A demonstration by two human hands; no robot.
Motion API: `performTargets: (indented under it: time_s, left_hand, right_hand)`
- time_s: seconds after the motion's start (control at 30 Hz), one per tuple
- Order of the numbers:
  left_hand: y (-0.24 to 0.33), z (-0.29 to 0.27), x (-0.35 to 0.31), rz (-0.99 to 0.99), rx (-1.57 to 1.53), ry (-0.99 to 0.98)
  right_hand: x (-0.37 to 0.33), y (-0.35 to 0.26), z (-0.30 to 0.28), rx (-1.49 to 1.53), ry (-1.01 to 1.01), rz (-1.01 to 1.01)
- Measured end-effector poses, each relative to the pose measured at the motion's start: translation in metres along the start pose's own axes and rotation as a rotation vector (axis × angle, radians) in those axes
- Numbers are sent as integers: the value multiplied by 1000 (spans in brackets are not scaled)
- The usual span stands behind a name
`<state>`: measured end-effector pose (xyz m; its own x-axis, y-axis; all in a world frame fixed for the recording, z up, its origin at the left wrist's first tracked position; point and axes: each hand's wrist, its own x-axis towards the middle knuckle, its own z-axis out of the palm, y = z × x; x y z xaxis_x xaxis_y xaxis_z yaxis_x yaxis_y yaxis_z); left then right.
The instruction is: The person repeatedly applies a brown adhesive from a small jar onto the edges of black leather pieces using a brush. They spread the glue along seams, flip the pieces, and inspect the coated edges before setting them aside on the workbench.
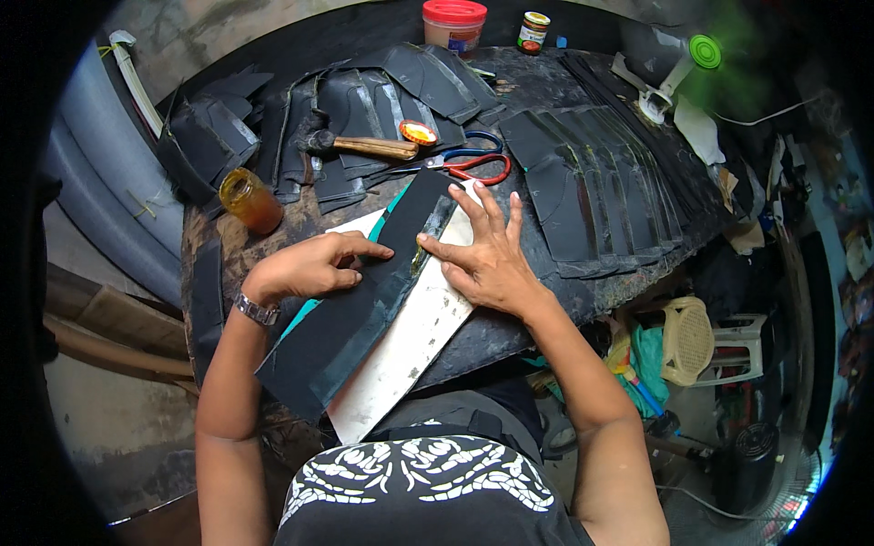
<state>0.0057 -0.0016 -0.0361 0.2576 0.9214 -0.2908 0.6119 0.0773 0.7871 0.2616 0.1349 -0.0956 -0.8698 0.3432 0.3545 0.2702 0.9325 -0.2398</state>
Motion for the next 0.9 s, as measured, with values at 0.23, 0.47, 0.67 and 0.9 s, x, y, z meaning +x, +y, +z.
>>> performTargets:
  time_s: [0.23, 0.47, 0.67, 0.9]
  left_hand:
    - [0, 3, -1, -4, -38, 29]
    - [3, 5, -2, 12, 4, 39]
    - [5, 11, -7, 37, 45, 95]
    - [4, 19, -11, 113, 89, 164]
  right_hand:
    - [-15, -39, 2, 8, 7, -64]
    - [-12, -30, 6, -60, 108, -60]
    - [-9, -27, -1, 104, -58, -59]
    - [-17, -37, 0, -9, 53, -125]
